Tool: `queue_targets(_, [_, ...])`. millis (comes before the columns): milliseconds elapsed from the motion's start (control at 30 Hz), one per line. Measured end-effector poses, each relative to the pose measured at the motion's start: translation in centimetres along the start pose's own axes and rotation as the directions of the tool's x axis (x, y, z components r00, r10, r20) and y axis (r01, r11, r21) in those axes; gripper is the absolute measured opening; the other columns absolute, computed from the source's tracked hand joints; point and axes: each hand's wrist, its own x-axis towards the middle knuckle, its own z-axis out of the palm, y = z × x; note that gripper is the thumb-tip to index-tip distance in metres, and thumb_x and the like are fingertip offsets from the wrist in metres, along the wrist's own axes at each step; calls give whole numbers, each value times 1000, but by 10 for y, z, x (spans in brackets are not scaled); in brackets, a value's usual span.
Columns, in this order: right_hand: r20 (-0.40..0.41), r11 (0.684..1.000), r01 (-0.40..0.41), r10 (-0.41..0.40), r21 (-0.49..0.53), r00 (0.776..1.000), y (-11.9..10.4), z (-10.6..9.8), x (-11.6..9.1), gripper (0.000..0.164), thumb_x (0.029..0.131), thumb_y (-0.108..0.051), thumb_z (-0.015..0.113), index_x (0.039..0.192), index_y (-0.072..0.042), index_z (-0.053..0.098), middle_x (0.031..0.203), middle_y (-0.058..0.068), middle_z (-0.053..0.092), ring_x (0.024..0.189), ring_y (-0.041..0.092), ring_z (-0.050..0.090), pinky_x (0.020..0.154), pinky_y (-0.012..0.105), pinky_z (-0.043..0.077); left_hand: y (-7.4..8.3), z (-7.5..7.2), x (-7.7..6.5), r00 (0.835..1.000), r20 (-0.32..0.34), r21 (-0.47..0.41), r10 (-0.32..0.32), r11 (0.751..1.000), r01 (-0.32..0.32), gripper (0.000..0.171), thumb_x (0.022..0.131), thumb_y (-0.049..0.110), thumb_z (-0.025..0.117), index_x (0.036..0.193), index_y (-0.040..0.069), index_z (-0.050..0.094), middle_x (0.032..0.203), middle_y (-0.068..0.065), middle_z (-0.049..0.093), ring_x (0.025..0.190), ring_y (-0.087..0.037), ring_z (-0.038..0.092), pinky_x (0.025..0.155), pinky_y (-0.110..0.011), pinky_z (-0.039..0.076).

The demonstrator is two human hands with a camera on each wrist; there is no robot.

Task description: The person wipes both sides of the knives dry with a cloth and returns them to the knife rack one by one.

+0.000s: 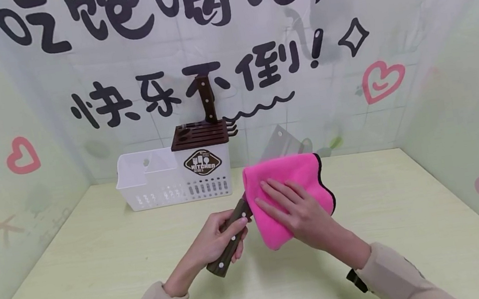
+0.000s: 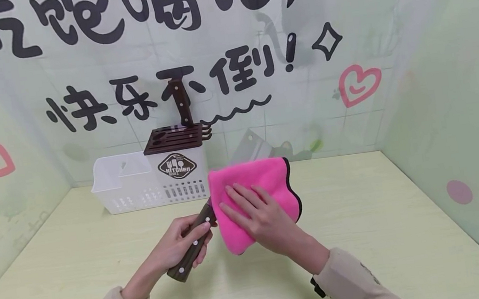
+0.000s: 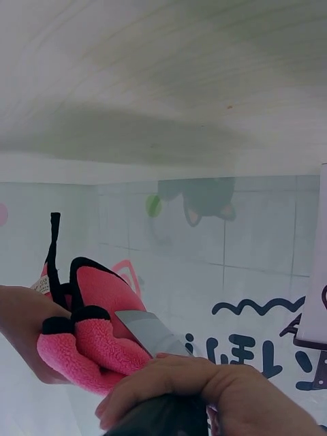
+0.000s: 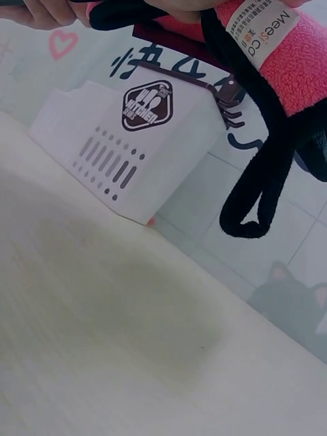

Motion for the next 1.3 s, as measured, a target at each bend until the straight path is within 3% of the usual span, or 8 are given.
queue_targets(133, [27, 1000, 1, -1, 12, 1000, -3, -1, -5, 54, 70, -13, 73, 121, -8, 55, 126, 16, 50, 120, 30, 43, 96, 41, 38, 0, 0, 0, 1000, -2, 4, -5, 1000, 5, 29, 95, 18, 42, 93, -10, 47, 65, -9, 50, 42, -10, 52, 39, -31, 46])
queue_targets(233, [28, 1000, 12, -12, 24, 1000, -4, -1, -9, 34, 88, -11, 51, 121, -9, 55, 126, 16, 49, 120, 30, 43, 96, 41, 38, 0, -1, 0, 1000, -7, 10, -5, 1000, 5, 29, 95, 17, 42, 95, -11, 47, 67, -9, 50, 43, -10, 52, 39, -31, 47])
queue_targets(367, [2, 999, 34, -34, 23, 999, -4, 0, -12, 41, 97, -12, 22, 120, -9, 56, 126, 16, 50, 119, 30, 44, 93, 41, 40, 1, -2, -1, 1000, -11, 8, -8, 1000, 8, 29, 95, 18, 42, 95, -11, 47, 69, -9, 50, 43, -10, 52, 39, -32, 47])
queue_targets(700, [10, 998, 47, -47, 32, 999, 2, 0, -14, 43, 97, -9, 20, 121, -10, 55, 129, 15, 47, 120, 29, 43, 94, 41, 39, 3, -3, 0, 1000, -4, -5, -19, 1000, 19, 30, 95, 18, 42, 97, -11, 47, 68, -9, 50, 43, -10, 52, 40, -30, 47])
queue_targets(800, [29, 999, 32, -33, 41, 999, 6, -2, -13, 39, 96, -9, 26, 122, -10, 54, 129, 15, 46, 121, 29, 42, 95, 41, 38, 3, -3, 0, 1000, -2, 0, -14, 1000, 14, 30, 95, 18, 43, 97, -11, 47, 67, -8, 51, 43, -9, 52, 39, -30, 47])
queue_targets(900, [53, 999, 8, -10, 46, 999, 9, -4, -12, 35, 89, -8, 49, 123, -10, 53, 129, 15, 47, 122, 29, 41, 96, 41, 37, 4, -3, 0, 1000, 1, 3, -11, 1000, 11, 30, 95, 18, 42, 96, -11, 48, 66, -8, 51, 43, -9, 52, 39, -31, 46])
queue_targets(1033, [56, 999, -23, 21, 31, 998, 16, -4, -10, 59, 67, -9, 76, 122, -9, 54, 127, 16, 48, 120, 30, 42, 95, 41, 38, 4, -3, 1, 1000, 6, 4, -7, 1000, 7, 29, 95, 17, 42, 93, -11, 47, 65, -12, 51, 42, -9, 52, 38, -32, 46])
queue_targets(1300, [16, 992, -101, 100, 72, 995, 28, 1, -9, 65, 62, -9, 79, 121, -5, 53, 126, 19, 48, 119, 33, 42, 94, 43, 39, 2, -2, 0, 1000, 21, 0, 18, 1000, -18, 28, 96, 16, 41, 90, -11, 47, 62, -12, 50, 41, -10, 52, 36, -35, 46])
